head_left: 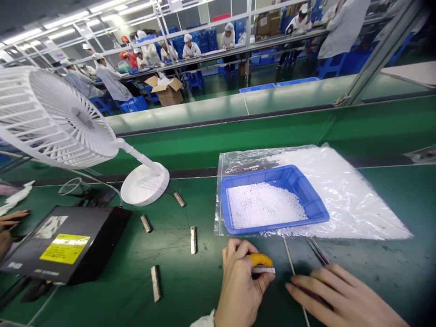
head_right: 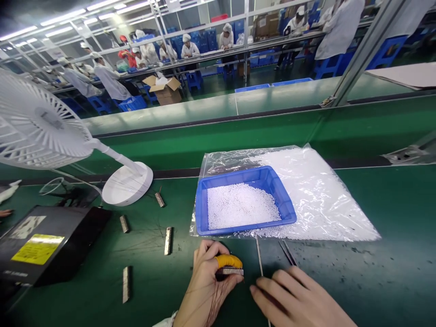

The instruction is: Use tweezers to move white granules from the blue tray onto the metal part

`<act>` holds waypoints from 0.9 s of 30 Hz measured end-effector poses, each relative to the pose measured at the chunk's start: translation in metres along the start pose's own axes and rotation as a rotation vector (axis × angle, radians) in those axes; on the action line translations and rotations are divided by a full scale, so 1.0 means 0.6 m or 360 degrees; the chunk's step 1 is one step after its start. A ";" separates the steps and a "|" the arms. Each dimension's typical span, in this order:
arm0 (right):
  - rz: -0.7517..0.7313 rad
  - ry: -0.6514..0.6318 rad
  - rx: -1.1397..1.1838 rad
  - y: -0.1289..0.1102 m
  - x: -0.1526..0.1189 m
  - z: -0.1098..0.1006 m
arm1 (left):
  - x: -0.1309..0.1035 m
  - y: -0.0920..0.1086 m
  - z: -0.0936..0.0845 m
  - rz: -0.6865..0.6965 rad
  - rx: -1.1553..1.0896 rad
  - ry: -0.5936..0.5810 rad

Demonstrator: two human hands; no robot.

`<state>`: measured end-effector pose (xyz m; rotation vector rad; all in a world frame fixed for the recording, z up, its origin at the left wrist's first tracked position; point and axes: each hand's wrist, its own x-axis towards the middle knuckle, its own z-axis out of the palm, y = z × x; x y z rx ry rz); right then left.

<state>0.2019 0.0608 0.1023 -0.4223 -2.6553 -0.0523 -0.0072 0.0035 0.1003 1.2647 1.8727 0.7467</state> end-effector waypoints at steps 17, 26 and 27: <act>-0.0218 -0.0008 0.0161 0.003 0.067 0.018 | 0.000 -0.011 0.006 0.0103 -0.0022 0.0074; 0.0235 -0.0040 0.0530 0.006 0.073 0.012 | 0.001 -0.004 -0.002 0.0103 -0.0018 -0.0017; 0.0308 -0.0072 0.0534 0.006 0.075 0.010 | 0.001 -0.003 -0.003 0.0098 -0.0015 -0.0025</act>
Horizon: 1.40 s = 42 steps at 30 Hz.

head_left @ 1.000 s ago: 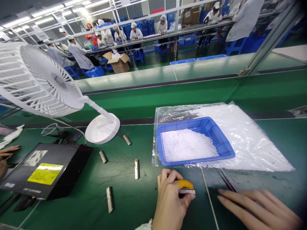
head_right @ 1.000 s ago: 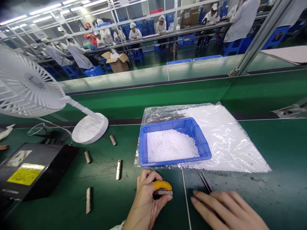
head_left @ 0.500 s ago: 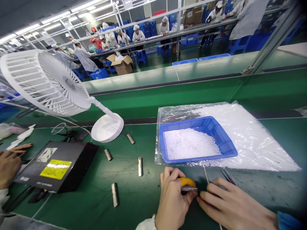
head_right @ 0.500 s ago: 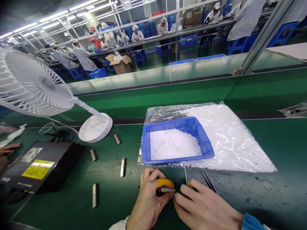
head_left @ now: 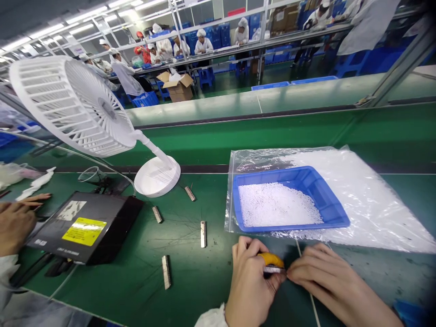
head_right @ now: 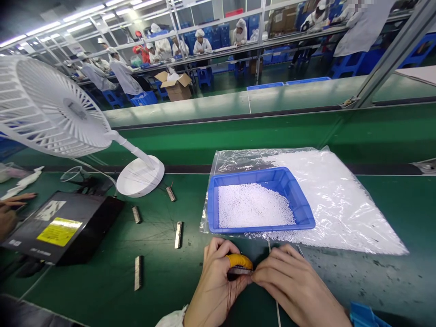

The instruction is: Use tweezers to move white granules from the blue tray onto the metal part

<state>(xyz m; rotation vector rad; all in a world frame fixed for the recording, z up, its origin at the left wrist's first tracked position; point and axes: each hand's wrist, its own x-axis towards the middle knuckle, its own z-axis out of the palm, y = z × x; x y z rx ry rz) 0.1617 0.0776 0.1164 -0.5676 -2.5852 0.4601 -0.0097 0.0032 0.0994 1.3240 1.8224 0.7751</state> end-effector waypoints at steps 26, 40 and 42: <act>0.1134 -0.0340 0.0700 0.013 -0.007 0.001 | 0.001 0.001 0.001 0.0026 -0.0002 -0.0008; 0.1306 -0.0511 0.0806 0.014 0.006 0.007 | 0.001 0.014 -0.011 -0.0059 0.0020 -0.0107; 0.1296 -0.0497 0.0797 0.013 0.008 0.007 | 0.001 0.011 -0.009 -0.0044 0.0025 -0.0090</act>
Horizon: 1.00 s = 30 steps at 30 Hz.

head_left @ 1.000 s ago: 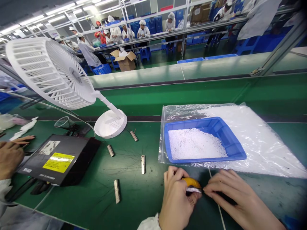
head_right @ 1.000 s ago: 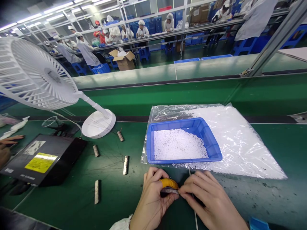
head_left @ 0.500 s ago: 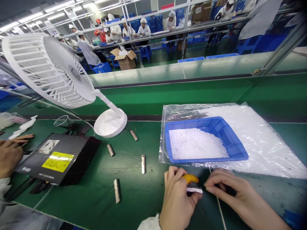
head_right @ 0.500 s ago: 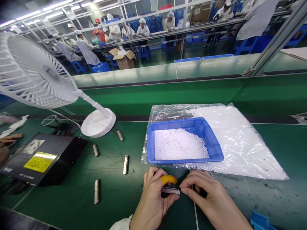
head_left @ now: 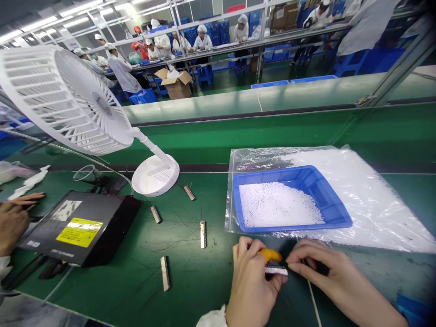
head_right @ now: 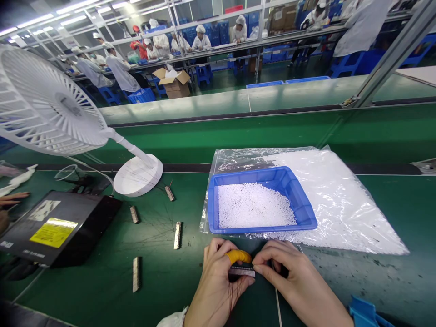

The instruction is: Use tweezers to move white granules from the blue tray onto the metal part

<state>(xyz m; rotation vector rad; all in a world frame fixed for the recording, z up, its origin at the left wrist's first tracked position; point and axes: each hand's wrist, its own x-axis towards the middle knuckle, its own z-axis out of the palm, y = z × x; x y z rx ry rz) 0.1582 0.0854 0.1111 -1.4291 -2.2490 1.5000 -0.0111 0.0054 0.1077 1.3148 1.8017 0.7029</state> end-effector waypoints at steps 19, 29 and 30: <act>0.0032 -0.0021 -0.0035 -0.005 0.000 -0.001 | 0.000 0.003 0.000 -0.0024 0.0008 -0.0018; -0.0078 0.0022 -0.0062 -0.013 0.000 -0.001 | 0.000 0.003 -0.001 -0.0015 0.0001 -0.0012; -0.0109 0.0039 -0.0065 -0.012 0.000 -0.001 | 0.000 0.004 -0.001 -0.0018 0.0003 -0.0019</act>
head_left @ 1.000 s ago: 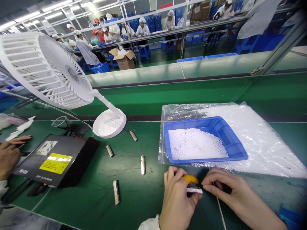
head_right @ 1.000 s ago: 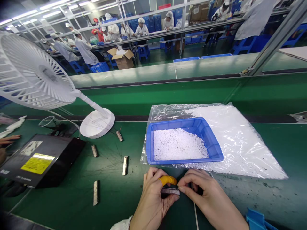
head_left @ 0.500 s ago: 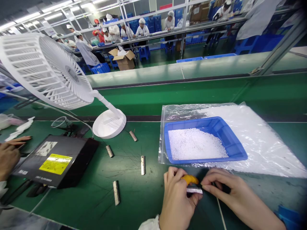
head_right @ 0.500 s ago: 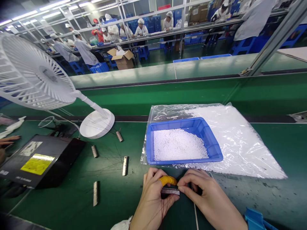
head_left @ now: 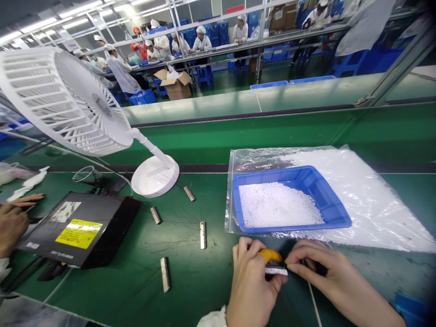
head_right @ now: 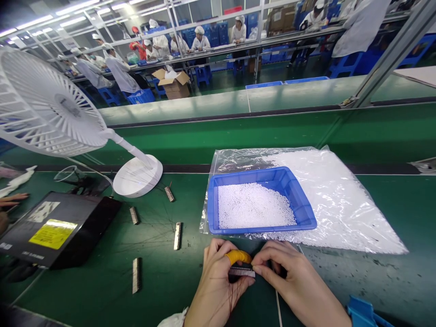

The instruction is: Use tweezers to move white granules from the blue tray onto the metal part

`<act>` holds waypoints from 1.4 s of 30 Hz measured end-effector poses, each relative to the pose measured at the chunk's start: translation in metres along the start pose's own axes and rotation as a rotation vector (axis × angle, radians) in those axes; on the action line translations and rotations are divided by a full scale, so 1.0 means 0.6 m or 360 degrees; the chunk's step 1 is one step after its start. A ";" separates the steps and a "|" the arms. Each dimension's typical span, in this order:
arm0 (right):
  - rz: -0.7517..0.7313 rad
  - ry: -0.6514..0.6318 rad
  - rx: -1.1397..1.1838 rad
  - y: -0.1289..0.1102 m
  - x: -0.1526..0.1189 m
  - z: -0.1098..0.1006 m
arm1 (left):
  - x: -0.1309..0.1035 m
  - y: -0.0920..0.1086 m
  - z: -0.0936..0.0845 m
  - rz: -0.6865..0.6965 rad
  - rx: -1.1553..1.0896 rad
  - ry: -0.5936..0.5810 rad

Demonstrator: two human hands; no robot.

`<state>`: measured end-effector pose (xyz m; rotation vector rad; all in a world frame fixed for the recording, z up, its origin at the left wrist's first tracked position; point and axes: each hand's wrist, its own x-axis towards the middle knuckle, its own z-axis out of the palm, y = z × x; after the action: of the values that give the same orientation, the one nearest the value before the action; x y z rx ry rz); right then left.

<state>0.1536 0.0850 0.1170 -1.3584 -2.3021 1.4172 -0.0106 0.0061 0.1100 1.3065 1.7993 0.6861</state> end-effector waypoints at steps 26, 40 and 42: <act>-0.0110 0.0085 -0.0012 0.005 0.002 0.001 | 0.000 -0.003 0.002 0.0018 0.0018 0.0028; -0.0111 0.0168 0.0101 0.013 0.002 0.009 | -0.001 -0.005 0.004 0.0046 0.0009 0.0028; -0.0129 0.0183 0.0119 0.015 0.004 0.012 | -0.001 -0.007 0.005 0.0051 0.0012 0.0050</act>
<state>0.1545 0.0834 0.1054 -1.2755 -2.1834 1.3496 -0.0098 0.0041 0.1052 1.3392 1.8114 0.7217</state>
